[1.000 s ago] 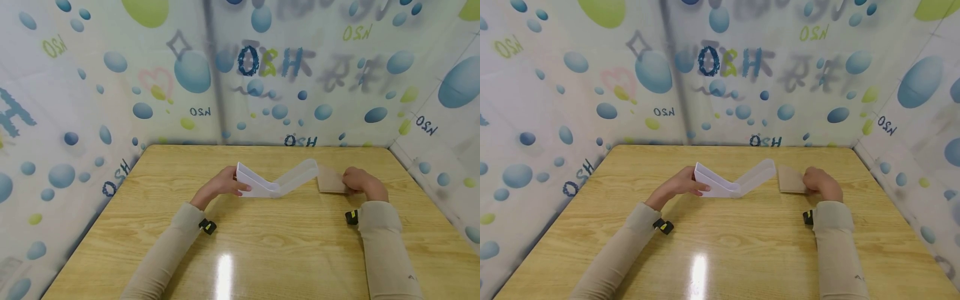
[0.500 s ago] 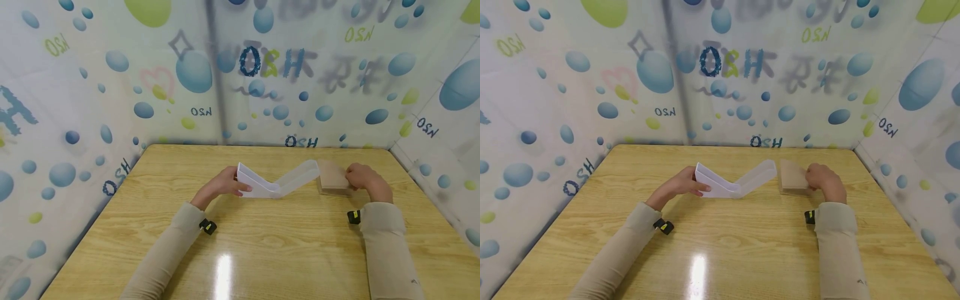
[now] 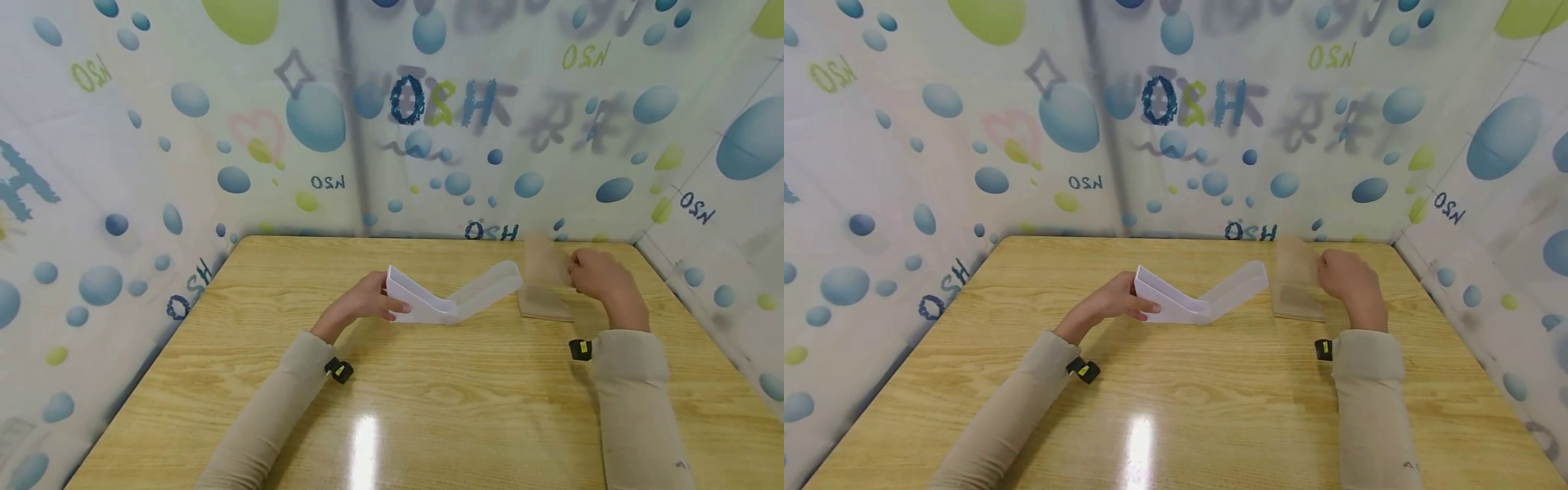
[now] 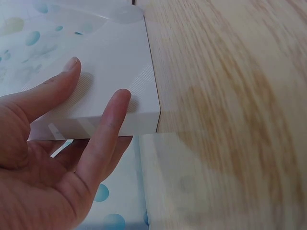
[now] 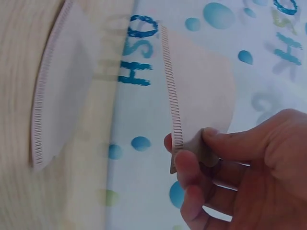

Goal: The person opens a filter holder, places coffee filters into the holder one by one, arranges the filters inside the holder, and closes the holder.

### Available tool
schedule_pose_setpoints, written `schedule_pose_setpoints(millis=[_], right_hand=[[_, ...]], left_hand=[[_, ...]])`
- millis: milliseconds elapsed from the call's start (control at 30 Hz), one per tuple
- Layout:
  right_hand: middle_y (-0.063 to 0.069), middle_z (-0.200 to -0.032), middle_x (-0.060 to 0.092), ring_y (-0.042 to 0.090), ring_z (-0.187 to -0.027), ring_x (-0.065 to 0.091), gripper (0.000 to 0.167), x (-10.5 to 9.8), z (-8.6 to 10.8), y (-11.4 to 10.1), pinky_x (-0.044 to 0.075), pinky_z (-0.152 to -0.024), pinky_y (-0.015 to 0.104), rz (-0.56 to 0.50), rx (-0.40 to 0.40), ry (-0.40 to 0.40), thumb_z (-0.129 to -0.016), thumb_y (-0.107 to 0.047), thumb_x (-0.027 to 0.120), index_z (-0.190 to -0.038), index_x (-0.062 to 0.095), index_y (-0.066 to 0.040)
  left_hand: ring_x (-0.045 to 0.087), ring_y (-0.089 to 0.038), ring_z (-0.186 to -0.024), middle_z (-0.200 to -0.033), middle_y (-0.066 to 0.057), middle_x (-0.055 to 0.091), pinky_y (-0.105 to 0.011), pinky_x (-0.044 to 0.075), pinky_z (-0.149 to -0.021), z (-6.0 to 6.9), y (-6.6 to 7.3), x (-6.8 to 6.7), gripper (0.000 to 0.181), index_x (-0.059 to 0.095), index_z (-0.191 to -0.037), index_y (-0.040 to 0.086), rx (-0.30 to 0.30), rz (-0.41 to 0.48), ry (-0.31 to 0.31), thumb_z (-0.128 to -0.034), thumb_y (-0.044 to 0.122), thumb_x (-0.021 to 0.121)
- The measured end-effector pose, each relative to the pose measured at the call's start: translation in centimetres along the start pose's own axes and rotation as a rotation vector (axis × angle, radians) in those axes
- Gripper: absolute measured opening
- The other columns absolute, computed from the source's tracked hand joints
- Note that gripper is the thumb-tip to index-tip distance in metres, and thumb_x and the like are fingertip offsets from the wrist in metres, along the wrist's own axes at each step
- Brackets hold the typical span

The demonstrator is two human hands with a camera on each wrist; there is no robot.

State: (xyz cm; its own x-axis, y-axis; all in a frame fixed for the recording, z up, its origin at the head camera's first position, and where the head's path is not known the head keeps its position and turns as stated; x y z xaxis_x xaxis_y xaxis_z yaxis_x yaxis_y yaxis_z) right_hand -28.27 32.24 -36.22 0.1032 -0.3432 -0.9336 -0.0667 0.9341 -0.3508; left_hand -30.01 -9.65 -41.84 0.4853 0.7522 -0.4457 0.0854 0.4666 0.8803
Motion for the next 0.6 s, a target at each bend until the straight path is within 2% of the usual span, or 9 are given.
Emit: schedule_pose_setpoints(millis=[233,333,467,600], right_hand=[[0.014,-0.084,0.064,0.026,-0.07,0.056,0.033,-0.6,0.4,-0.6,0.04,-0.061,0.038,0.007,-0.003,0.057,-0.109,-0.019,0.033,-0.089,0.055,-0.004],[0.021,-0.094,0.066,0.032,-0.077,0.062,0.033,-0.9,0.7,-1.0,0.044,-0.063,0.041,0.013,0.0,0.1,-0.11,-0.02,0.033,-0.099,0.057,0.0],[0.029,-0.109,0.067,0.039,-0.087,0.068,0.036,-1.4,1.2,-1.7,0.05,-0.068,0.048,-0.006,0.0,0.149,-0.111,-0.02,0.035,-0.124,0.056,0.007],[0.031,-0.109,0.069,0.039,-0.086,0.07,0.036,-1.8,1.5,-2.3,0.052,-0.066,0.048,-0.031,-0.021,0.196,-0.111,-0.019,0.038,-0.126,0.056,0.009]], left_hand=[[0.068,-0.024,-0.099,-0.122,-0.017,0.071,-0.035,0.063,-0.075,0.0,0.0,0.0,0.038,0.064,-0.125,0.005,0.003,0.0,-0.002,-0.0907,0.009,0.08],[0.068,-0.025,-0.099,-0.123,-0.018,0.071,-0.035,0.063,-0.075,0.0,-0.1,0.0,0.039,0.064,-0.126,0.005,0.005,-0.005,-0.002,-0.0909,0.01,0.08],[0.069,-0.025,-0.1,-0.123,-0.018,0.07,-0.035,0.064,-0.075,0.0,0.0,0.0,0.039,0.063,-0.126,0.004,0.01,-0.013,-0.002,-0.0912,0.01,0.079],[0.069,-0.025,-0.1,-0.123,-0.018,0.071,-0.035,0.063,-0.075,0.0,0.0,0.0,0.039,0.063,-0.126,0.004,0.01,-0.011,0.001,-0.0909,0.01,0.08]])
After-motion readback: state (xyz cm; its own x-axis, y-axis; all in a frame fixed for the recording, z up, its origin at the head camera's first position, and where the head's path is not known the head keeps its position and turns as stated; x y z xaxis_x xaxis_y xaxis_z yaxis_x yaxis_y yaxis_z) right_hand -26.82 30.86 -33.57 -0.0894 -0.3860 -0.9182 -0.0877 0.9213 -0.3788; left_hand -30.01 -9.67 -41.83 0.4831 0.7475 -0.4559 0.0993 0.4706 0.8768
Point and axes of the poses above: each hand's wrist, its own z-axis away from the middle knuckle, its own x-axis out of the palm, y = z × x, the point moved 2 cm from there along -z, towards the middle knuckle
